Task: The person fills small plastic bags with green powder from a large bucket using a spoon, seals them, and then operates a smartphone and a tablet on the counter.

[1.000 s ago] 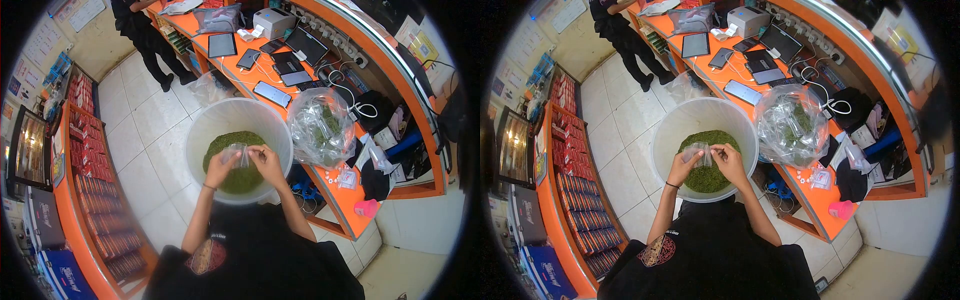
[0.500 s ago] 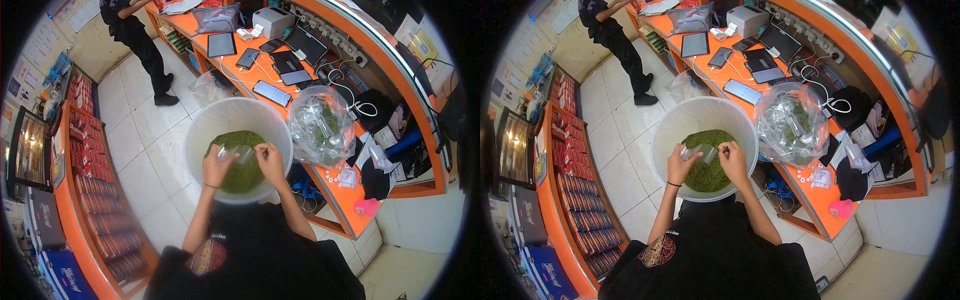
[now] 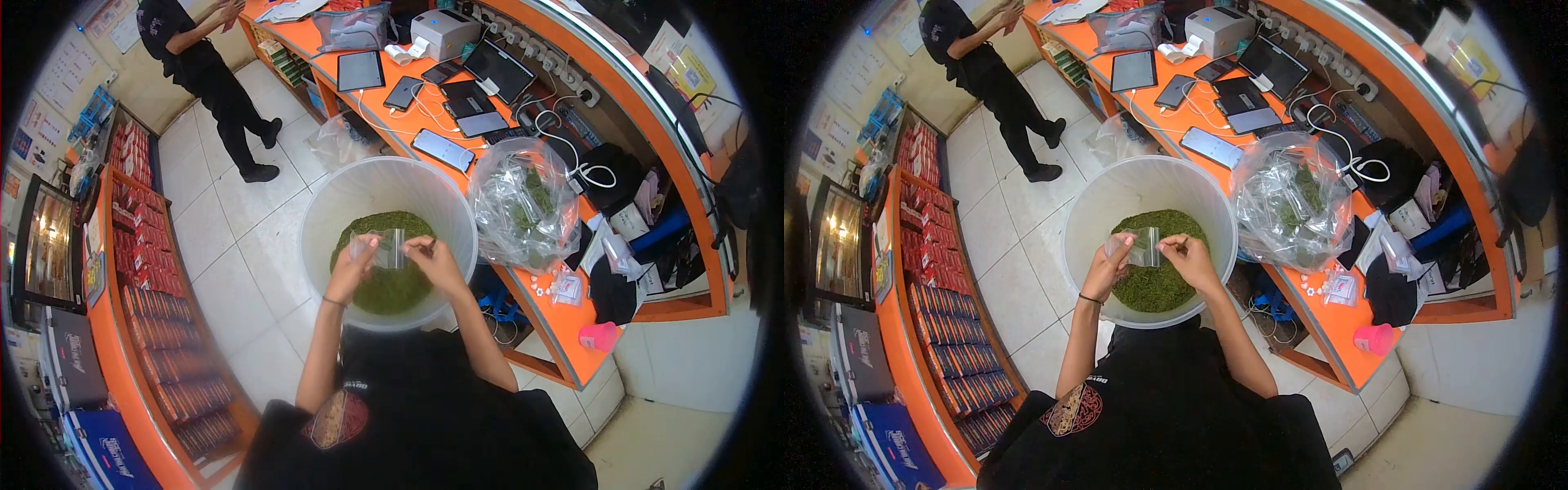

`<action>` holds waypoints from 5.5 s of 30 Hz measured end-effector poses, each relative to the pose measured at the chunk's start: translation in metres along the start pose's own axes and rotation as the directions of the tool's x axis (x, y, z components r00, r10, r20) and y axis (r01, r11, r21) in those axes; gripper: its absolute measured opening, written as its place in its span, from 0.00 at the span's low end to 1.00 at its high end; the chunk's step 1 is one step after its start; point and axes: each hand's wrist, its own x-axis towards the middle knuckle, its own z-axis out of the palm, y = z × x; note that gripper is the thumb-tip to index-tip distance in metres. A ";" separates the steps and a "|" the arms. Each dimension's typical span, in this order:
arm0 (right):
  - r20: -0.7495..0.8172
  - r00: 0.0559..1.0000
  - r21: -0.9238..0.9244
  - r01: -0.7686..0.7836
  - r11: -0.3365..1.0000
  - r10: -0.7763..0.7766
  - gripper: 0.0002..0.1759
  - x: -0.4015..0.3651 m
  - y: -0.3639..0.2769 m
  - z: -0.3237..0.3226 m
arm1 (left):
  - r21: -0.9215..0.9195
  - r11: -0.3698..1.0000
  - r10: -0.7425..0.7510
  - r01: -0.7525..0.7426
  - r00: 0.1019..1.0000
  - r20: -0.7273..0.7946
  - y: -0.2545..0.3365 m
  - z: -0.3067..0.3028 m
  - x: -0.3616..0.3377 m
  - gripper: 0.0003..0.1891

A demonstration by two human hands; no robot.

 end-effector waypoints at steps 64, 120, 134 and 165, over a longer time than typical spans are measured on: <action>-0.567 0.822 0.359 0.190 0.914 0.052 0.07 -0.030 -0.026 0.073 | -0.549 0.808 -0.006 -0.216 0.928 -0.373 -0.023 0.079 -0.012 0.19; -0.072 0.997 0.173 -0.019 0.985 0.032 0.19 -0.015 -0.039 0.020 | 0.748 0.382 0.605 -0.543 0.759 0.242 0.010 0.022 -0.018 0.40; 0.096 0.995 0.149 -0.043 0.988 0.029 0.21 -0.016 -0.048 0.010 | 0.657 0.430 0.581 -0.619 0.747 0.323 0.014 0.012 -0.018 0.36; 0.479 0.752 0.081 -0.552 0.830 0.453 0.21 0.053 0.019 0.034 | 0.347 0.748 0.661 -0.566 0.586 -0.469 0.011 -0.019 -0.004 0.40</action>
